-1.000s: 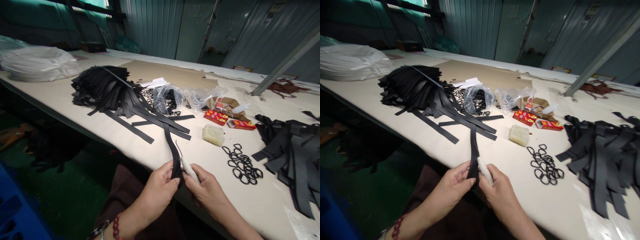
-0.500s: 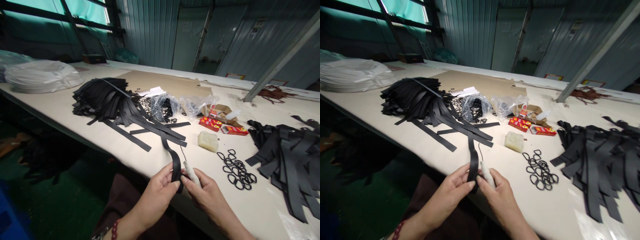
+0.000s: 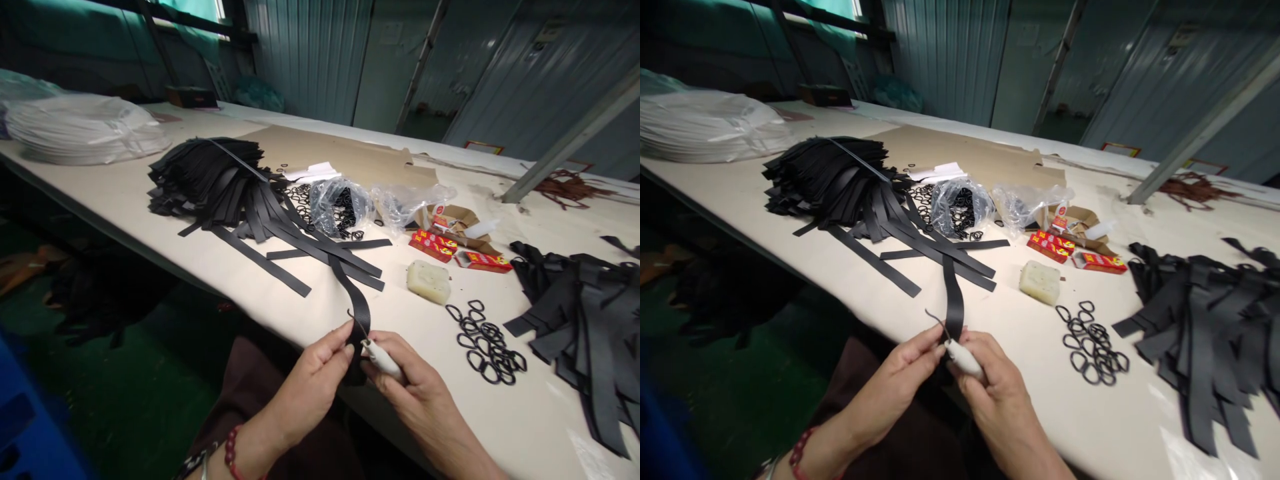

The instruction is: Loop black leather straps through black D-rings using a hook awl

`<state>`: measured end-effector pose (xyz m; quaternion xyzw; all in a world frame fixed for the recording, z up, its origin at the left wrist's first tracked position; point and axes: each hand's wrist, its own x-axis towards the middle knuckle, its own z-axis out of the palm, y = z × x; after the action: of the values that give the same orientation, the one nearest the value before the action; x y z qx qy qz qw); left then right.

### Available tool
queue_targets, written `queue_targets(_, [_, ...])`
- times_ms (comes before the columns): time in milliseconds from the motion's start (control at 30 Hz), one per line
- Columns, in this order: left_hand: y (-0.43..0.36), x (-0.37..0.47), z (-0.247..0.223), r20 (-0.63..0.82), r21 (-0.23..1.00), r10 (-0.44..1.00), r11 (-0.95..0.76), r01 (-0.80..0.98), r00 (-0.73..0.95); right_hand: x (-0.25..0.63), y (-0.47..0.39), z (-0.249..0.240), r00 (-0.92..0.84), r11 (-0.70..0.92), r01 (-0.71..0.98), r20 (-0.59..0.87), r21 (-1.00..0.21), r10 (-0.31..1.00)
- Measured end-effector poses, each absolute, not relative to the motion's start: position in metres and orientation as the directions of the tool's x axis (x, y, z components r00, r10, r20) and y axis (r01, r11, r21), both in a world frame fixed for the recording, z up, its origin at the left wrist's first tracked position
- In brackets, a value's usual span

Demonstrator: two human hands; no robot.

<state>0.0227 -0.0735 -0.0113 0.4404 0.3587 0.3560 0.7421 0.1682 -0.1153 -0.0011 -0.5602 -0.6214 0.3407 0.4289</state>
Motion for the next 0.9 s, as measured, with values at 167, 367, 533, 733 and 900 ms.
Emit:
queue_targets(167, [-0.077, 0.018, -0.016, -0.256, 0.841, 0.822, 0.449, -0.302, 0.509, 0.162, -0.110, 0.000, 0.006, 0.111, 0.393, 0.124, -0.913, 0.992])
queue_targets(367, [-0.072, 0.016, -0.010, -0.200, 0.806, 0.745, 0.494, -0.326, 0.636, 0.159, -0.109, -0.002, 0.041, 0.020, 0.403, 0.040, -0.915, 0.998])
queue_targets(533, [-0.072, 0.017, -0.006, -0.251, 0.844, 0.745, 0.481, -0.237, 0.618, 0.156, -0.109, -0.002, 0.096, -0.181, 0.281, -0.160, -0.943, 0.982])
queue_targets(733, [-0.079, 0.020, -0.007, -0.337, 0.801, 0.735, 0.552, -0.232, 0.589, 0.159, -0.107, -0.001, 0.066, -0.293, 0.093, -0.288, -0.952, 0.955])
queue_targets(900, [-0.083, 0.024, -0.007, -0.323, 0.788, 0.726, 0.562, -0.252, 0.607, 0.165, -0.109, -0.002, 0.036, -0.250, 0.129, -0.247, -0.960, 0.968])
